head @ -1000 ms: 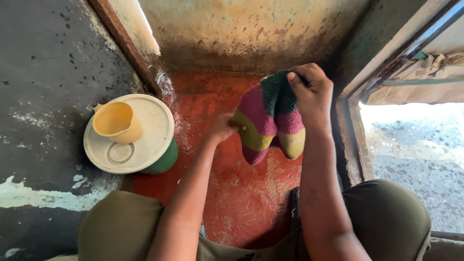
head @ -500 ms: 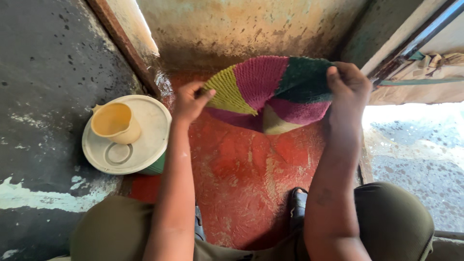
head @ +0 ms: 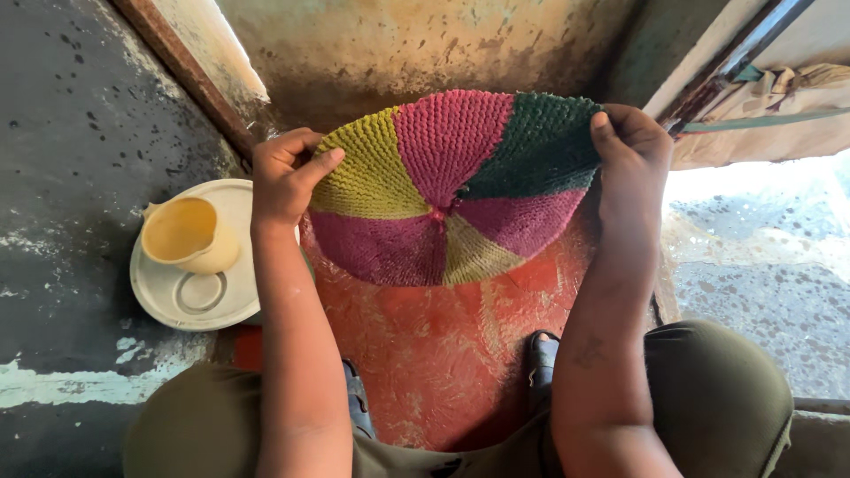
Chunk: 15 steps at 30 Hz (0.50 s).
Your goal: The person washes a circular colorful knitted item by pouring water from a yellow plastic cup onto it, squeezing the item by hand, and dipping the cup into a white bucket of water.
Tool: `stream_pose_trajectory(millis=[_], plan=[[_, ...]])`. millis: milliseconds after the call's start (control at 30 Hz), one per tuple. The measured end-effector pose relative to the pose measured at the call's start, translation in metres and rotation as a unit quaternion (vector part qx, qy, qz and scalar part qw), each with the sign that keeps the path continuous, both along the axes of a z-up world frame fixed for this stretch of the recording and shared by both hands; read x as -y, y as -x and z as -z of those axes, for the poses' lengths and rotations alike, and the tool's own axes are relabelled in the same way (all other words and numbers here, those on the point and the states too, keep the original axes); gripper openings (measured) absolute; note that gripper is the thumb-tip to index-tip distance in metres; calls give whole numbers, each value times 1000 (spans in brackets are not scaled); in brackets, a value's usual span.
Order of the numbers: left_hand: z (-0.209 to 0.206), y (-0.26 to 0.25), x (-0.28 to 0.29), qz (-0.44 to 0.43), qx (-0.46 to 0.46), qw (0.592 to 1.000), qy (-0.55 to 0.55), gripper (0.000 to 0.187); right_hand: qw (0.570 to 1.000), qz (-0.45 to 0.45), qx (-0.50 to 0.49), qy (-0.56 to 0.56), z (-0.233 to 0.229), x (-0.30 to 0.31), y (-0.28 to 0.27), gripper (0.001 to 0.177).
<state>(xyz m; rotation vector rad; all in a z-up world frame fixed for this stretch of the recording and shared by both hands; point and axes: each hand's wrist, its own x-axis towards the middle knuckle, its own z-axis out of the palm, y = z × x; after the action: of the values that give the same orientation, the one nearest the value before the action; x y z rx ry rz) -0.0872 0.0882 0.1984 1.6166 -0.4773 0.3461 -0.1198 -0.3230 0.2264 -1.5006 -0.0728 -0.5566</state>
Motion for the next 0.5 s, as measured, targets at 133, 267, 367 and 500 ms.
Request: stream_pose_trajectory(millis=[133, 267, 367, 500], plan=[[2, -1, 4, 6, 5, 1000, 22, 10, 1000, -1, 8, -15, 0, -1, -3, 16], [2, -3, 5, 10, 18, 999, 27, 10, 1000, 6, -6, -17, -5, -2, 1, 15], [3, -2, 0, 23, 14, 999, 37, 11, 1000, -5, -23, -20, -16, -5, 12, 14], [0, -1, -8, 44, 27, 998, 21, 18, 993, 36, -73, 82, -37, -6, 31, 14]])
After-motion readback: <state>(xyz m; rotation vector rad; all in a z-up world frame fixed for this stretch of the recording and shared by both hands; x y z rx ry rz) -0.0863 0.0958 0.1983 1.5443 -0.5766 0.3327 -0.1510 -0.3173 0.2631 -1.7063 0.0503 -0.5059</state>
